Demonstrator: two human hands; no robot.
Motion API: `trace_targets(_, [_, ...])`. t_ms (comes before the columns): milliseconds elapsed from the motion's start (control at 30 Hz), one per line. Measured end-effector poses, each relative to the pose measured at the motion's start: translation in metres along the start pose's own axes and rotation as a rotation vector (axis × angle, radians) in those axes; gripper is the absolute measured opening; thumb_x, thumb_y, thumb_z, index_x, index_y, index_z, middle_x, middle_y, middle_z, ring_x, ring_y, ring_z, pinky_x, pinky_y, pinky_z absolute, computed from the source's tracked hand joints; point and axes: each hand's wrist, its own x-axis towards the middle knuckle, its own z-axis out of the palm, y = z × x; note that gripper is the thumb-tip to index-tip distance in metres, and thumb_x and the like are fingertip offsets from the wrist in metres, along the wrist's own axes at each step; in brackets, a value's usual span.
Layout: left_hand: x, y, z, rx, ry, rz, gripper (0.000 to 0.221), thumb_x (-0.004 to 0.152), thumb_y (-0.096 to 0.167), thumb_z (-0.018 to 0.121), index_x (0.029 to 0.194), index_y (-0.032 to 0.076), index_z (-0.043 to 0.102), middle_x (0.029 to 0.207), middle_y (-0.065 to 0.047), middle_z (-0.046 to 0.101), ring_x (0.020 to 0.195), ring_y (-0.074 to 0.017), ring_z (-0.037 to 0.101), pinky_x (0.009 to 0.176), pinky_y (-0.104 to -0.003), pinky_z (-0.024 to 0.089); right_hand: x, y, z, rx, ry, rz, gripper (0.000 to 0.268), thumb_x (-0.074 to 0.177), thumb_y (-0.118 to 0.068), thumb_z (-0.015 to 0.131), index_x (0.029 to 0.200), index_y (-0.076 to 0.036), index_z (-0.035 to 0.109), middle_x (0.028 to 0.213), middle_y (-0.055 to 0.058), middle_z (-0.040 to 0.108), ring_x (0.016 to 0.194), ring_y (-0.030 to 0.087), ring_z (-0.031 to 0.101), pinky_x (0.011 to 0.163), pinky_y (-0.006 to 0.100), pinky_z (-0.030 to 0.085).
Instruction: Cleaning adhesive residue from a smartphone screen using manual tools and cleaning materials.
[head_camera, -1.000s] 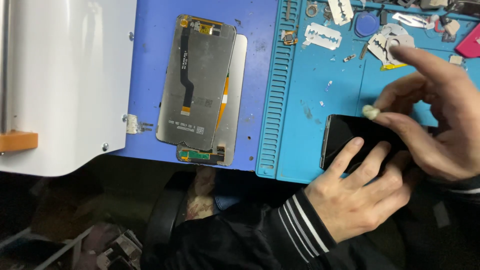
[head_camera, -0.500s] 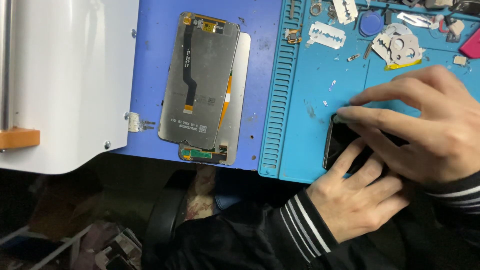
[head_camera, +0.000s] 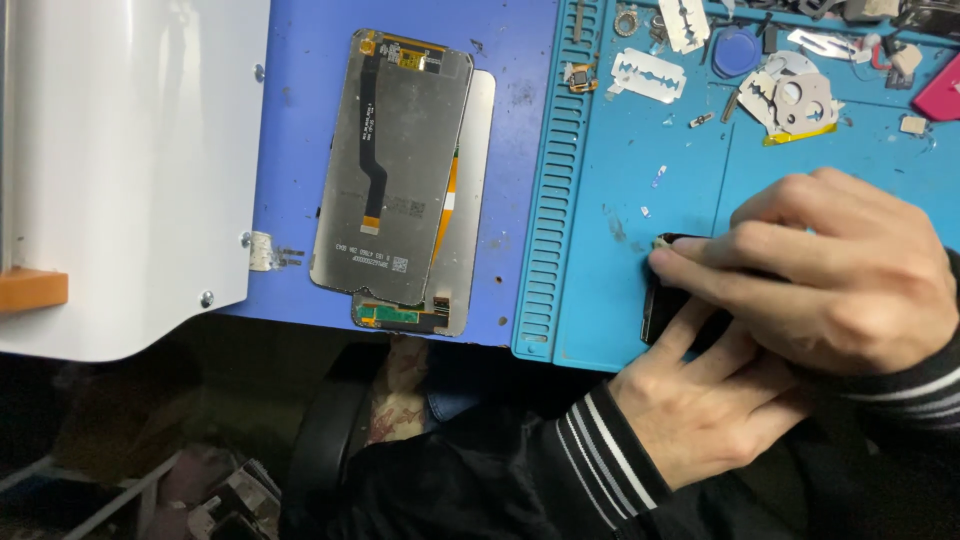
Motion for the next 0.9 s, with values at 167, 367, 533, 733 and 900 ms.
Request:
trace_targets(167, [-0.002, 0.002, 0.003, 0.003, 0.018, -0.004, 0.015, 0.104, 0.002, 0.066, 0.100, 0.010, 0.078, 0.110, -0.008, 0.069, 0.125, -0.0351, 0.065, 0.121, -0.056, 0.053, 0.006, 0.003, -0.002, 0.049, 0.036, 0.182, 0.012, 0.103, -0.005, 0.079, 0.114, -0.007, 0.083, 0.092, -0.002, 0.072, 0.085, 0.028, 0.051, 0.076, 0.036, 0.049])
trace_targets(367, [-0.005, 0.003, 0.005, -0.008, -0.011, -0.026, 0.016, 0.104, 0.004, 0.066, 0.106, 0.012, 0.079, 0.111, -0.007, 0.074, 0.122, -0.0325, 0.069, 0.126, -0.054, 0.049, 0.007, 0.011, 0.001, -0.017, 0.016, 0.000, 0.021, 0.102, -0.007, 0.062, 0.109, -0.010, 0.081, 0.095, -0.002, 0.072, 0.081, 0.028, 0.059, 0.066, 0.041, 0.049])
trace_targets(533, [-0.005, 0.003, 0.002, -0.010, -0.012, -0.028, 0.015, 0.104, 0.003, 0.067, 0.104, 0.011, 0.080, 0.112, -0.007, 0.073, 0.130, -0.0380, 0.066, 0.126, -0.057, 0.050, 0.005, 0.013, 0.001, -0.037, 0.001, 0.002, 0.021, 0.102, -0.004, 0.061, 0.111, -0.009, 0.080, 0.097, -0.002, 0.072, 0.081, 0.029, 0.057, 0.066, 0.041, 0.048])
trace_targets(733, [-0.003, 0.002, 0.002, 0.062, 0.005, 0.008, 0.015, 0.106, 0.005, 0.064, 0.104, 0.010, 0.078, 0.112, -0.008, 0.069, 0.127, -0.0331, 0.066, 0.122, -0.053, 0.053, 0.003, 0.017, 0.002, -0.038, -0.013, 0.039, 0.022, 0.104, -0.005, 0.066, 0.115, -0.015, 0.082, 0.099, -0.008, 0.072, 0.083, 0.030, 0.053, 0.067, 0.039, 0.048])
trace_targets(900, [0.001, 0.002, -0.001, 0.083, 0.011, 0.013, 0.018, 0.109, 0.007, 0.060, 0.101, 0.011, 0.076, 0.115, -0.009, 0.072, 0.127, -0.0311, 0.067, 0.123, -0.051, 0.050, 0.000, 0.020, -0.002, 0.042, 0.024, 0.110, 0.014, 0.101, -0.016, 0.081, 0.114, -0.010, 0.083, 0.098, -0.002, 0.076, 0.073, 0.020, 0.054, 0.076, 0.036, 0.043])
